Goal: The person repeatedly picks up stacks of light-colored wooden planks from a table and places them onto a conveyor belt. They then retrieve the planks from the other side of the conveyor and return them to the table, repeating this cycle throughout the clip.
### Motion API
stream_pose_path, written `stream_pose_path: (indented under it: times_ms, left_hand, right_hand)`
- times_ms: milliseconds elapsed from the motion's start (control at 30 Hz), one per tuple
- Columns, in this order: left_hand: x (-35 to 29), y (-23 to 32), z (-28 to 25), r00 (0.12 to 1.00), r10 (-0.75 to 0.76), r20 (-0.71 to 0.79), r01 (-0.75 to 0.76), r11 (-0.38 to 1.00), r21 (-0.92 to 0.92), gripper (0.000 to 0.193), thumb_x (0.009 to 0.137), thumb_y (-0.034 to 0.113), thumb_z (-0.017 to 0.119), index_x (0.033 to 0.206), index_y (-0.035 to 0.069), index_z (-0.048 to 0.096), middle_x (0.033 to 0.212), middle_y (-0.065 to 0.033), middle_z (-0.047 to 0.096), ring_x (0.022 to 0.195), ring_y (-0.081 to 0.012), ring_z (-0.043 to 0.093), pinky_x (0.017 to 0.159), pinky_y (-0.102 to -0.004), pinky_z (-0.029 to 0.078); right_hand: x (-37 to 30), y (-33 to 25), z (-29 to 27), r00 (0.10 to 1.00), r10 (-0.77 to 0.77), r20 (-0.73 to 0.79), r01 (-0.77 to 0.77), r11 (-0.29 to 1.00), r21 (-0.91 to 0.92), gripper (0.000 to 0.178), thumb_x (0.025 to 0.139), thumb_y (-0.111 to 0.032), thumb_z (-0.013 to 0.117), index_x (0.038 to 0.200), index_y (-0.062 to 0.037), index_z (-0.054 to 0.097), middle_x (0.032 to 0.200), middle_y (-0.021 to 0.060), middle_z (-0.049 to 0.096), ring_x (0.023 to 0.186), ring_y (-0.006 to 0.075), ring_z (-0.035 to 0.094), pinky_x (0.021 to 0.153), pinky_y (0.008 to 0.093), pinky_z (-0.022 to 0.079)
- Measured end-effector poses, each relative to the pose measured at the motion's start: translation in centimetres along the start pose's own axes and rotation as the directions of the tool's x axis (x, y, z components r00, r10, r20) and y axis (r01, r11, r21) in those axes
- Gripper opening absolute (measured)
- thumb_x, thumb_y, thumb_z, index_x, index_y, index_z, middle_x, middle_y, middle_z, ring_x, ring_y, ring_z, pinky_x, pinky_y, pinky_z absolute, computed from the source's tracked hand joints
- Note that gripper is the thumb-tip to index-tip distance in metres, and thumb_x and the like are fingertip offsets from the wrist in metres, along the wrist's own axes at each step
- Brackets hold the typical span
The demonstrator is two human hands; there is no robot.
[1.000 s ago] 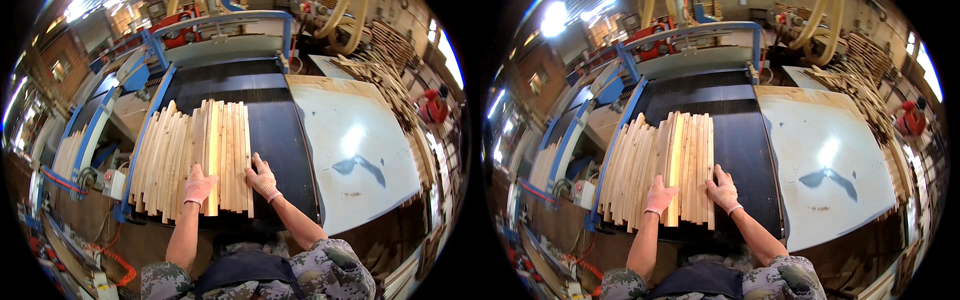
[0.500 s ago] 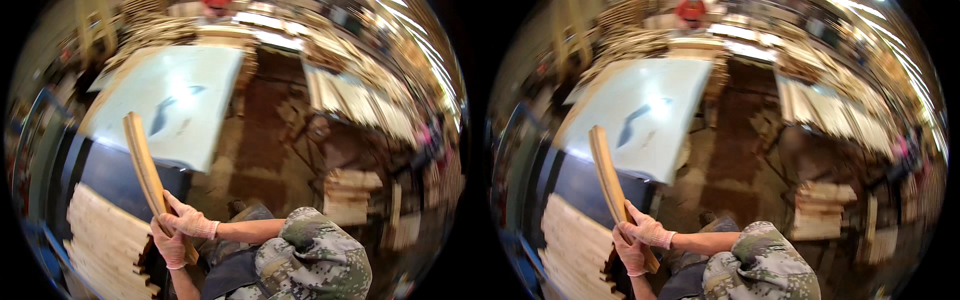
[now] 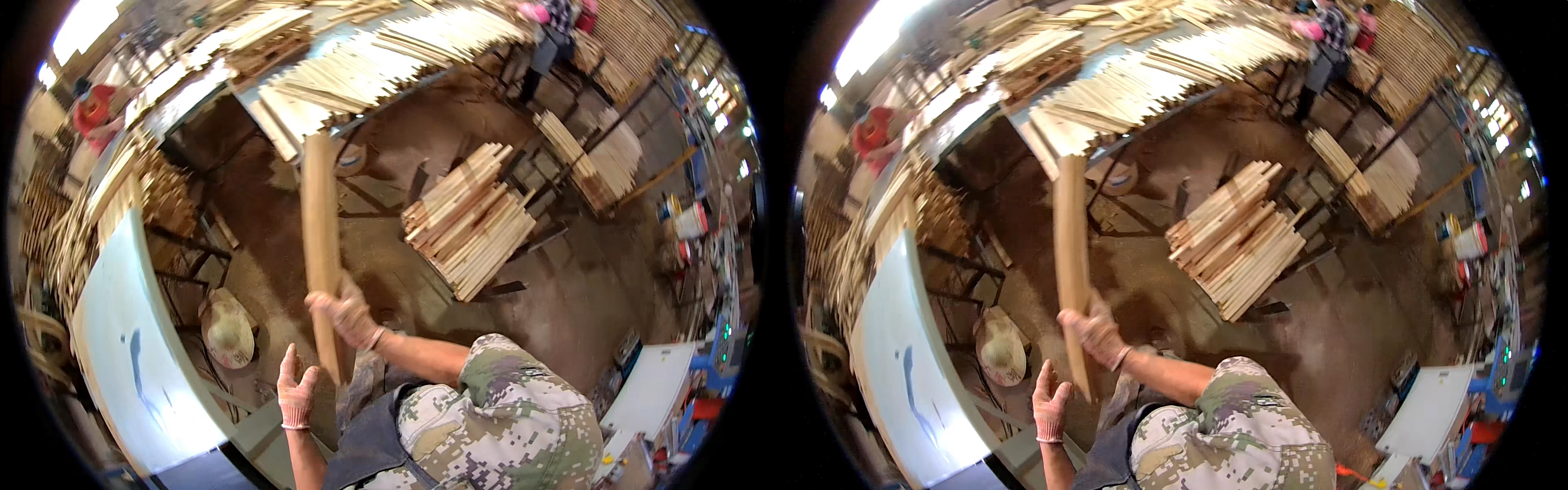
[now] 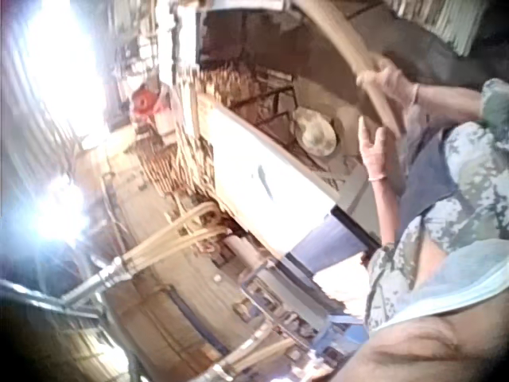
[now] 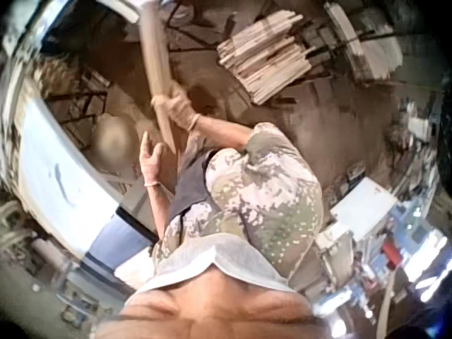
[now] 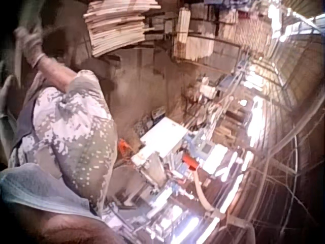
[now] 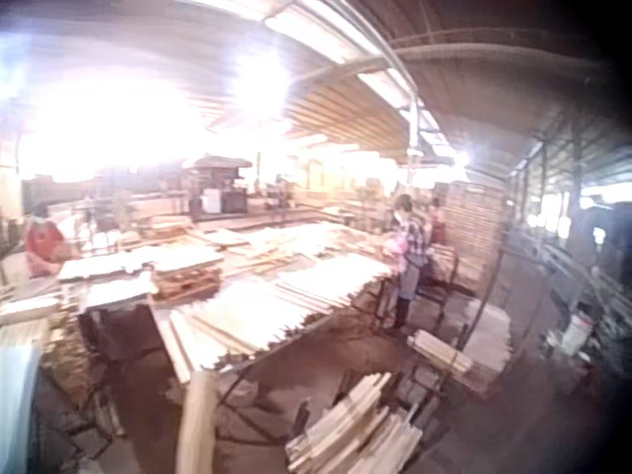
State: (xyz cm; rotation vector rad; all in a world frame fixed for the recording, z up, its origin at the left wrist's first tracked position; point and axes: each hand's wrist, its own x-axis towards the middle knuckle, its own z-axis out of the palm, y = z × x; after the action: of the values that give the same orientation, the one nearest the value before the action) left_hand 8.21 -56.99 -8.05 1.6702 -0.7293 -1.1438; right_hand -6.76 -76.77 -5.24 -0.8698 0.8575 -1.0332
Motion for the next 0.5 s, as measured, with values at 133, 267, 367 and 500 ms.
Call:
stream_pose_path:
  times_ms: [133,267,367,500]
  left_hand:
    - [6.5,-3.8,1.5,0.970,-0.239,0.036,0.234,0.966,0.112,0.071,0.098,0.008,0.075,0.160,-0.007,0.045,0.160,-0.0241,0.055,0.147,-0.0319,0.054,0.123,-0.0415,0.041]
    - [7.6,-10.7,0.4,0.919,-0.390,-0.055,0.389,0.877,0.282,0.051,0.095,0.012,0.074,0.144,0.000,0.065,0.142,-0.0181,0.071,0.131,-0.0286,0.067,0.109,-0.0366,0.051]
    - [3.8,-17.4,-3.0,0.842,-0.539,-0.004,0.495,0.770,0.404,0.045,0.095,0.016,0.072,0.139,0.005,0.068,0.139,-0.0153,0.072,0.127,-0.0294,0.069,0.104,-0.0381,0.054]
    - [0.9,-20.8,-7.6,0.826,-0.518,0.220,0.204,0.640,0.741,0.039,0.095,0.021,0.071,0.132,0.010,0.072,0.136,-0.0116,0.074,0.121,-0.0304,0.071,0.098,-0.0401,0.057]
  right_hand:
    - [9.5,-1.2,-14.3,0.894,-0.052,-0.446,-0.006,0.992,-0.128,0.048,0.092,-0.026,0.078,0.125,0.0049,0.063,0.103,0.0099,0.073,0.086,0.0224,0.068,0.079,0.0357,0.058]
    - [14.9,3.3,-31.9,0.627,0.025,-0.779,-0.155,0.984,-0.093,0.043,0.084,-0.030,0.080,0.106,0.0059,0.072,0.094,0.0154,0.076,0.084,0.0272,0.071,0.079,0.0410,0.058]
    - [14.8,4.6,-39.3,0.449,0.177,-0.876,-0.261,0.963,0.061,0.045,0.082,-0.034,0.080,0.101,0.0072,0.075,0.094,0.0183,0.076,0.087,0.0286,0.072,0.083,0.0416,0.057]
    - [12.7,4.5,-44.8,0.196,0.269,-0.943,-0.585,0.804,0.107,0.059,0.083,-0.033,0.077,0.121,0.0125,0.071,0.119,0.0307,0.074,0.112,0.0397,0.071,0.100,0.0474,0.053]
